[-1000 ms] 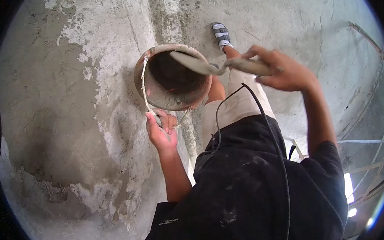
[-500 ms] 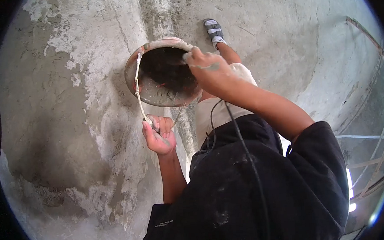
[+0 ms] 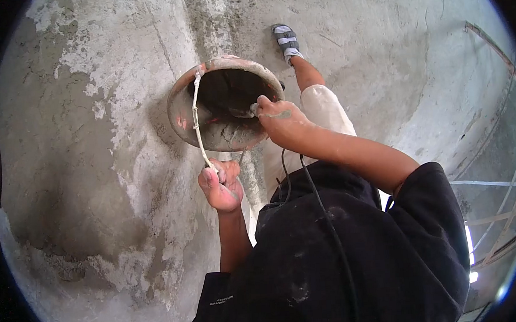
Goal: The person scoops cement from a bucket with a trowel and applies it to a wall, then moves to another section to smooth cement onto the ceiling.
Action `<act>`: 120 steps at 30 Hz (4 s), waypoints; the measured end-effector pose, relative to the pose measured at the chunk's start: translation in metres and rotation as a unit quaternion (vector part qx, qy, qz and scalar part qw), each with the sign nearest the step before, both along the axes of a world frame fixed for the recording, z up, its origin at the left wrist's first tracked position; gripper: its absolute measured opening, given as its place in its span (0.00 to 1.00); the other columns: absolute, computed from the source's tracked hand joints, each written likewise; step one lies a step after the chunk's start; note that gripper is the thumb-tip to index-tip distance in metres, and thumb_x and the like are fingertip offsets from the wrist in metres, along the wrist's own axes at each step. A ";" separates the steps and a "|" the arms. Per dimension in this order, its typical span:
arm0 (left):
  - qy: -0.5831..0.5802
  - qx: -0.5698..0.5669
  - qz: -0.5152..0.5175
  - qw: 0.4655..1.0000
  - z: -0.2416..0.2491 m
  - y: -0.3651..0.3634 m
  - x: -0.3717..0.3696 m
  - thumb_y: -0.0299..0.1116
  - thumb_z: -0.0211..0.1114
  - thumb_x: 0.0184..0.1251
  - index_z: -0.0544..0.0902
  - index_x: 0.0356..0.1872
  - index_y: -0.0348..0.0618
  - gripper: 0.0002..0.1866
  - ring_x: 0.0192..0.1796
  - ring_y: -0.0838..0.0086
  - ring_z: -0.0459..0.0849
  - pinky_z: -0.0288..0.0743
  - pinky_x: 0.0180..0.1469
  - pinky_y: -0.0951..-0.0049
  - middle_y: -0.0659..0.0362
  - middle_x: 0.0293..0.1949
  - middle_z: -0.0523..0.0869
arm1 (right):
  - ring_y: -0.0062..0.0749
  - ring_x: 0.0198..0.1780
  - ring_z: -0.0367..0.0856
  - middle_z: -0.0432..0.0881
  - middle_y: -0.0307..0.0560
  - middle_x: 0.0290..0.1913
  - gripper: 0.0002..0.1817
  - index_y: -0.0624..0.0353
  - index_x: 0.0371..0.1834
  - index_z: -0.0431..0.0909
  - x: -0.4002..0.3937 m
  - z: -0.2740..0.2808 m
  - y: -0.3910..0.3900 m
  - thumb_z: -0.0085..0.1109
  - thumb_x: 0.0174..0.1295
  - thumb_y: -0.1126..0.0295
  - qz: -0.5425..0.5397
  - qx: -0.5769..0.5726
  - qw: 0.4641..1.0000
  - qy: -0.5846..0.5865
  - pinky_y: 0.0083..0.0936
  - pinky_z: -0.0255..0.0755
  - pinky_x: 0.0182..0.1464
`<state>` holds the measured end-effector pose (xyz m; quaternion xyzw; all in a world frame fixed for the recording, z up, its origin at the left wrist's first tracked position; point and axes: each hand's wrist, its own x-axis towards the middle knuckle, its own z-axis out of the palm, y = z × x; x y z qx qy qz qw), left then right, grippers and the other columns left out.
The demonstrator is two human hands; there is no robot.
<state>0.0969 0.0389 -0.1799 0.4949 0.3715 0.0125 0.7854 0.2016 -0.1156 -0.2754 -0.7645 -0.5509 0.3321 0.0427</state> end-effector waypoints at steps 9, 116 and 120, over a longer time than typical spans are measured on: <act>-0.007 -0.023 0.013 1.000 0.011 -0.023 0.005 0.48 0.55 0.73 0.67 0.23 0.41 0.23 0.16 0.83 0.56 0.48 0.24 0.74 0.66 0.20 0.64 | 0.46 0.55 0.75 0.77 0.52 0.49 0.19 0.66 0.45 0.81 -0.012 -0.013 0.003 0.62 0.47 0.71 -0.314 0.062 0.904 0.284 0.31 0.74 0.55; 0.071 -0.097 0.301 0.946 -0.026 0.082 -0.066 0.62 0.41 0.69 0.69 0.24 0.47 0.28 0.11 0.77 0.53 0.50 0.21 0.75 0.65 0.09 0.58 | 0.69 0.60 0.71 0.66 0.77 0.58 0.35 0.74 0.61 0.48 -0.036 0.031 0.176 0.61 0.59 0.71 -0.475 0.225 0.747 0.408 0.43 0.68 0.61; 0.045 -0.110 0.285 0.951 -0.029 0.081 -0.071 0.60 0.42 0.70 0.68 0.23 0.46 0.28 0.12 0.77 0.54 0.51 0.23 0.76 0.65 0.10 0.60 | 0.63 0.61 0.71 0.66 0.72 0.58 0.34 0.73 0.61 0.50 -0.008 0.021 0.190 0.61 0.59 0.72 -0.567 0.270 0.699 0.341 0.41 0.66 0.61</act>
